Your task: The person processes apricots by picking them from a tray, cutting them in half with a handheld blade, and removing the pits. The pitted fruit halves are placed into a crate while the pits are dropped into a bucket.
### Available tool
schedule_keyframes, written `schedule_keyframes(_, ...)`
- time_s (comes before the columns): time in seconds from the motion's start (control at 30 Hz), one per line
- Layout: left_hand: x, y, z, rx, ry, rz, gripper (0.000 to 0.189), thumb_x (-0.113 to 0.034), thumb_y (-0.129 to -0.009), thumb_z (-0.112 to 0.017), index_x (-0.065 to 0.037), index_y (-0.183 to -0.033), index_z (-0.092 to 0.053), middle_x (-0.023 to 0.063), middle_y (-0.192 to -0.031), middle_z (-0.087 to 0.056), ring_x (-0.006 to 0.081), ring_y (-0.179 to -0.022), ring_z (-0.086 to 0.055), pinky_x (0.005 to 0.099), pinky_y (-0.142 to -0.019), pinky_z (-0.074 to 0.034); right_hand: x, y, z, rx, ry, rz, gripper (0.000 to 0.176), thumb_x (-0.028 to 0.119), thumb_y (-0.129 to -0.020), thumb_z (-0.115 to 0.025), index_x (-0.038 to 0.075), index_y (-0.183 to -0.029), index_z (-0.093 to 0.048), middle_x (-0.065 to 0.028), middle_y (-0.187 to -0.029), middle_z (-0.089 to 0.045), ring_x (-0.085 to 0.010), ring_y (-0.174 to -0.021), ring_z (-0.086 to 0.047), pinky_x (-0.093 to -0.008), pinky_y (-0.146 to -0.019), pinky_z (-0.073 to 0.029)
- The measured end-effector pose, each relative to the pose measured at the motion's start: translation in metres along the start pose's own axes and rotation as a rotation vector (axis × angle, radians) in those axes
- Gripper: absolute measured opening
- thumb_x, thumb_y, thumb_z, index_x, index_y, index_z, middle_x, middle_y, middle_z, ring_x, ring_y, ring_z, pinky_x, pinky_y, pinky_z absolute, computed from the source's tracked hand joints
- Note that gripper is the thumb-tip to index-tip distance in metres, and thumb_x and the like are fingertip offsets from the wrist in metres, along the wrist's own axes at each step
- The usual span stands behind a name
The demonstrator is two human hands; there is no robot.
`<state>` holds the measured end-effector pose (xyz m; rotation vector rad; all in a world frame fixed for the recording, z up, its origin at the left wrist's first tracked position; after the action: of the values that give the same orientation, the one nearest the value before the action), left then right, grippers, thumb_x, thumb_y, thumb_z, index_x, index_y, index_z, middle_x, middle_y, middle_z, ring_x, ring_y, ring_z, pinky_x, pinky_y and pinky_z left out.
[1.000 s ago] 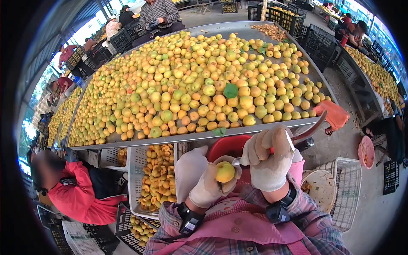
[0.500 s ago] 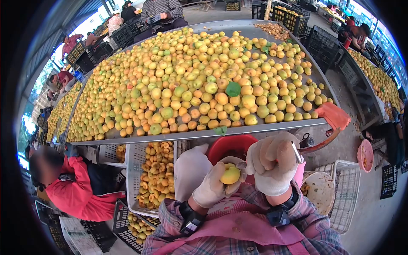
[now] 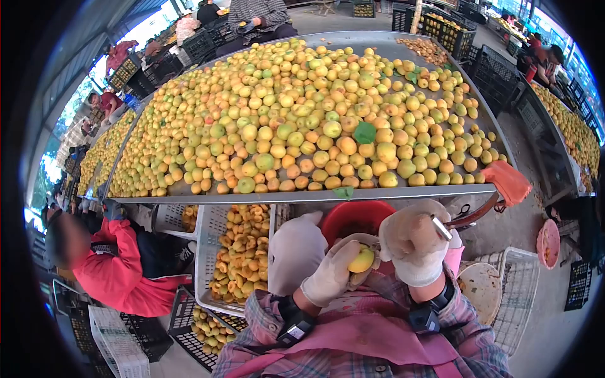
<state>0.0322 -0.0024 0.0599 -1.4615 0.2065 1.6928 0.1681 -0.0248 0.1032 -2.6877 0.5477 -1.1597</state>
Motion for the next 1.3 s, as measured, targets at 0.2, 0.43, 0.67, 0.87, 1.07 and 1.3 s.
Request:
schedule_keyframes(0.2, 0.026, 0.015, -0.011, 0.01, 0.796, 0.701, 0.009, 0.002, -0.088, -0.058, 0.001, -0.094, -0.052, 0.0093, -0.092, -0.059, 0.0166, -0.072, -0.056, 0.0287, -0.059, -0.044, 0.009, -0.006, -0.005, -0.116, 0.055, 0.079, 0.037, 0.024, -0.104, -0.045, 0.01, -0.07, -0.04, 0.0013, -0.052, -0.032, -0.0121, -0.039, -0.029, -0.0294, -0.04, -0.033)
schedule_keyframes(0.43, 0.022, 0.017, -0.019, 0.092, 1.066, 0.533, 0.048, -0.047, -0.093, -0.051, -0.005, -0.117, -0.052, 0.0056, -0.093, -0.056, 0.0064, -0.062, -0.045, 0.0195, -0.053, -0.033, 0.014, -0.007, -0.007, -0.148, 0.002, 0.067, 0.044, 0.03, -0.105, -0.043, 0.009, -0.067, -0.037, 0.0016, -0.05, -0.027, -0.0121, -0.036, -0.027, -0.0296, -0.038, -0.032)
schedule_keyframes(0.67, 0.026, 0.02, -0.019, 0.092, 1.04, 0.519, 0.049, -0.044, -0.094, -0.052, -0.004, -0.122, -0.049, 0.0074, -0.095, -0.058, 0.0069, -0.062, -0.045, 0.0197, -0.056, -0.034, 0.016, -0.001, -0.013, -0.082, -0.047, 0.073, 0.035, 0.023, -0.102, -0.047, 0.008, -0.07, -0.043, -0.0014, -0.05, -0.035, -0.0146, -0.037, -0.034, -0.0301, -0.04, -0.035)
schedule_keyframes(0.87, 0.026, 0.021, -0.019, 0.105, 1.057, 0.501, 0.048, -0.042, -0.097, -0.051, -0.004, -0.126, -0.049, 0.0098, -0.095, -0.062, 0.0086, -0.062, -0.046, 0.0214, -0.057, -0.035, 0.009, 0.012, 0.003, -0.052, 0.023, 0.116, 0.018, 0.012, -0.093, -0.056, 0.01, -0.077, -0.047, -0.0051, -0.055, -0.045, -0.0178, -0.042, -0.043, -0.0321, -0.04, -0.038)
schedule_keyframes(1.07, 0.018, 0.015, -0.017, 0.108, 0.951, 0.52, 0.046, -0.044, -0.101, -0.042, -0.005, -0.122, -0.052, 0.0056, -0.091, -0.058, 0.0072, -0.058, -0.039, 0.0207, -0.055, -0.032, 0.015, 0.003, -0.017, 0.005, 0.044, 0.16, 0.023, 0.014, -0.097, -0.053, 0.009, -0.075, -0.045, -0.0032, -0.053, -0.04, -0.0155, -0.042, -0.039, -0.0298, -0.039, -0.034)
schedule_keyframes(1.3, 0.013, 0.012, -0.012, 0.067, 0.782, 0.494, 0.046, -0.043, -0.106, -0.033, -0.005, -0.121, -0.052, 0.0032, -0.087, -0.056, 0.0058, -0.057, -0.039, 0.0204, -0.055, -0.033, 0.012, -0.005, -0.016, -0.01, 0.191, 0.173, 0.042, 0.038, -0.103, -0.046, 0.011, -0.072, -0.04, 0.0034, -0.05, -0.029, -0.0095, -0.035, -0.026, -0.027, -0.034, -0.031)
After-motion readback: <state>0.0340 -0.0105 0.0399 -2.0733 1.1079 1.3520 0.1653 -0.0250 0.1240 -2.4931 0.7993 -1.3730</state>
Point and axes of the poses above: each hand's wrist, its own y-axis away from the middle knuckle, its own z-axis out of the back of the hand, x = y × z, the point moved 5 cm from there along -y, towards the middle knuckle
